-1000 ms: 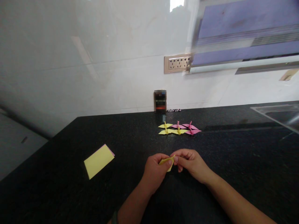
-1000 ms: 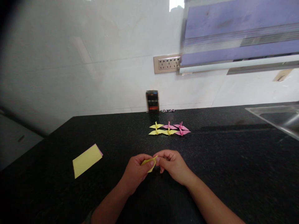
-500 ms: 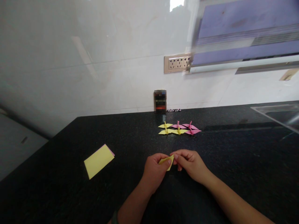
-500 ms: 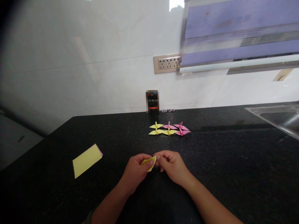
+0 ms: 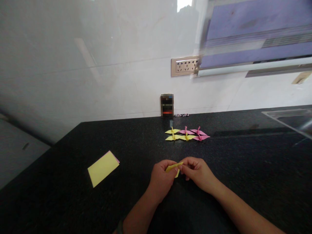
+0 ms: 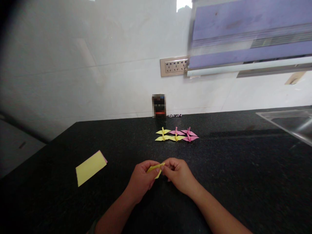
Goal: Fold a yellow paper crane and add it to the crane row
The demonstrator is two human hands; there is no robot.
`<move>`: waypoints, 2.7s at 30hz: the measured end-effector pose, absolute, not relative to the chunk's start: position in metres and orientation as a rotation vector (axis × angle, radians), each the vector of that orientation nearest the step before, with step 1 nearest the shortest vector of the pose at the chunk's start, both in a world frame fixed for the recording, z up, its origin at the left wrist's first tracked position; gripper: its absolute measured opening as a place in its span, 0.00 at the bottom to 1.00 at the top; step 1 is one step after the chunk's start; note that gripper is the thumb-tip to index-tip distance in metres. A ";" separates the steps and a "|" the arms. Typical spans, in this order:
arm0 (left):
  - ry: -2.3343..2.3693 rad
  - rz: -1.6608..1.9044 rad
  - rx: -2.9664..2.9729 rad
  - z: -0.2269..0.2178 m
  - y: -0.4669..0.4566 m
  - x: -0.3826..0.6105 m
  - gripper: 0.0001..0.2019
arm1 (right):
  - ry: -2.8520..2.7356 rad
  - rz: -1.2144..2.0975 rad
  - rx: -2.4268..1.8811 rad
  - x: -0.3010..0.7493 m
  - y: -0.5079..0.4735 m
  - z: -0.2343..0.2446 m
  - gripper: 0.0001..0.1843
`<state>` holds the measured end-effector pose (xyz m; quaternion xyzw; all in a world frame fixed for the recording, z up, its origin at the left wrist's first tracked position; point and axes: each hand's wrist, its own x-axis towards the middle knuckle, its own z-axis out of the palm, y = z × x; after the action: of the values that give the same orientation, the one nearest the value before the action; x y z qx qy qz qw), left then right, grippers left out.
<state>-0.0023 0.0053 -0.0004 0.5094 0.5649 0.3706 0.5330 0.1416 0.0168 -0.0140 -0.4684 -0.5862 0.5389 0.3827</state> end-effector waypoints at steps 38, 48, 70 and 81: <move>1.228 1.121 1.062 -0.002 0.012 -0.008 0.10 | -1.397 1.420 -1.189 0.127 0.002 -0.007 0.16; 1.261 0.948 1.240 -0.011 0.011 -0.008 0.07 | -1.621 0.845 -1.349 0.130 0.005 -0.019 0.06; 1.144 1.030 1.173 -0.008 0.008 -0.003 0.11 | -1.947 0.161 -1.281 0.135 0.005 -0.012 0.07; 1.270 1.057 1.376 -0.004 0.002 -0.001 0.12 | -1.748 0.545 -1.407 0.131 0.009 -0.019 0.11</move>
<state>-0.0009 0.0019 -0.0037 0.5629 0.5196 0.4324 0.4756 0.1313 0.0088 -0.0185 -0.5573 -0.6924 0.2158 0.4042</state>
